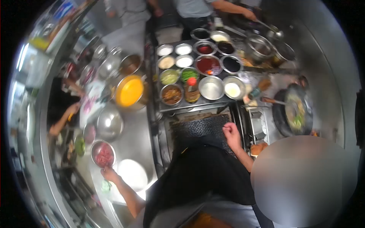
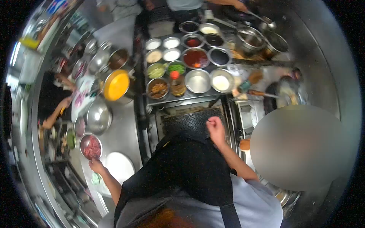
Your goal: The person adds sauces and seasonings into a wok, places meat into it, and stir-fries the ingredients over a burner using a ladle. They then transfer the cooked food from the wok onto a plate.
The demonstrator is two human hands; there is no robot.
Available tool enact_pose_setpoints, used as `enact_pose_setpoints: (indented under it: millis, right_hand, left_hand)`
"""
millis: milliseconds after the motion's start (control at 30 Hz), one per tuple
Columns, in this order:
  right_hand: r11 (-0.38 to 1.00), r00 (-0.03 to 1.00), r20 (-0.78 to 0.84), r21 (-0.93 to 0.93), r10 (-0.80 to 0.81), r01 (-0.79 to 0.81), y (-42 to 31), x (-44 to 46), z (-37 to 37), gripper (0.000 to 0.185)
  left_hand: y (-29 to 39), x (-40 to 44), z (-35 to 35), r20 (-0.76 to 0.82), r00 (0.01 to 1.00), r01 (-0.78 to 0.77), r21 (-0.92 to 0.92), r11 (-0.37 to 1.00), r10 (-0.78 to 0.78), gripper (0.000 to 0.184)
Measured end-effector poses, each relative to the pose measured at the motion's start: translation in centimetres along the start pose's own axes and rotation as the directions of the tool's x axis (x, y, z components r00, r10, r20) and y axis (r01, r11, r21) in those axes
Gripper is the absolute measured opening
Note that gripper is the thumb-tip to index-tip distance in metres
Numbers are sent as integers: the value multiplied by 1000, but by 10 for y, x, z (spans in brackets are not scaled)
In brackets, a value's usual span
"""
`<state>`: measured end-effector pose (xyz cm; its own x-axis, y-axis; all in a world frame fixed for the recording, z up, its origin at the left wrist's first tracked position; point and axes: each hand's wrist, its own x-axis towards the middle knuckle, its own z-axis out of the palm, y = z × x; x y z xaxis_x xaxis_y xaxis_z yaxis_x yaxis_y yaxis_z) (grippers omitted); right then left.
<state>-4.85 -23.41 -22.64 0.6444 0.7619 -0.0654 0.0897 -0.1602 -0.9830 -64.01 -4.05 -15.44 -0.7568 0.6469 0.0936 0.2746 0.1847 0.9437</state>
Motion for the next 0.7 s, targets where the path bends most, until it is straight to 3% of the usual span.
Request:
enact_pose_setpoints:
  millis: [33, 100, 133, 167, 233, 267, 300, 333, 367, 400, 433, 500, 533, 567, 633, 667, 700]
  right_hand:
    - [999, 1000, 25, 34, -18, 17, -17, 6, 0, 12]
    - [957, 976, 155, 220, 155, -187, -66, 17, -11, 16]
    - [956, 980, 127, 232, 154, -180, -84, 25, -17, 16]
    - [955, 971, 197, 236, 134, -179, -99, 32, -25, 16]
    - [954, 966, 235, 246, 111, -169, -122, 40, -49, 17]
    - [943, 958, 260, 270, 124, -196, -131, 41, -64, 18]
    - [930, 949, 285, 292, 136, -221, -134, 42, -78, 19]
    - [952, 971, 206, 254, 120, -172, -133, 41, -90, 18]
    - [951, 977, 177, 261, 123, -167, -131, 38, -107, 18]
    - [949, 985, 1, 267, 172, -166, -129, 34, -126, 16]
    - [947, 960, -173, 273, 219, -167, -125, 28, -144, 14]
    - [944, 891, -379, 299, 252, -140, -113, 12, -182, 14]
    - [924, 841, -463, 367, 280, -105, -101, 4, -197, 13]
    - [949, 808, -518, 276, 281, -153, -104, -9, -216, 13]
    - [953, 684, -685, 301, 249, -46, -81, -32, -241, 16]
    - [952, 614, -749, 306, 249, -13, -77, -44, -251, 17]
    - [959, 560, -790, 284, 248, -23, -84, -57, -260, 16]
  left_hand:
    - [14, -19, 30, 43, 999, -14, -11, 1000, 15, 19]
    - [44, -62, 86, 459, 884, -104, 4, 995, 91, 22]
    - [86, -112, 117, 585, 795, -164, -49, 985, 162, 19]
    - [127, -171, 149, 693, 684, -214, -110, 971, 229, 16]
    - [150, -252, 207, 837, 456, -228, -218, 949, 302, 22]
    - [171, -296, 225, 928, 336, -113, -129, 985, 160, 25]
    - [179, -334, 242, 957, 198, -198, -173, 965, 212, 25]
    - [197, -377, 252, 977, 93, -142, -177, 974, 191, 27]
    - [187, -411, 273, 946, -11, -177, -320, 931, 323, 29]
    - [212, -444, 272, 970, -98, -175, -238, 955, 224, 29]
    - [201, -468, 292, 943, -163, -298, -326, 897, 288, 27]
    - [239, -514, 295, 892, -447, -237, -195, 952, 72, 28]
    - [260, -528, 303, 852, -501, -293, -335, 896, 154, 31]
    - [277, -543, 317, 797, -558, -335, -469, 817, 230, 35]
    - [288, -565, 404, 737, -501, -493, -674, 551, 454, 37]
    - [311, -578, 440, 707, -452, -348, -701, 622, 544, 37]
    - [330, -591, 481, 703, -376, -474, -706, 526, 604, 37]
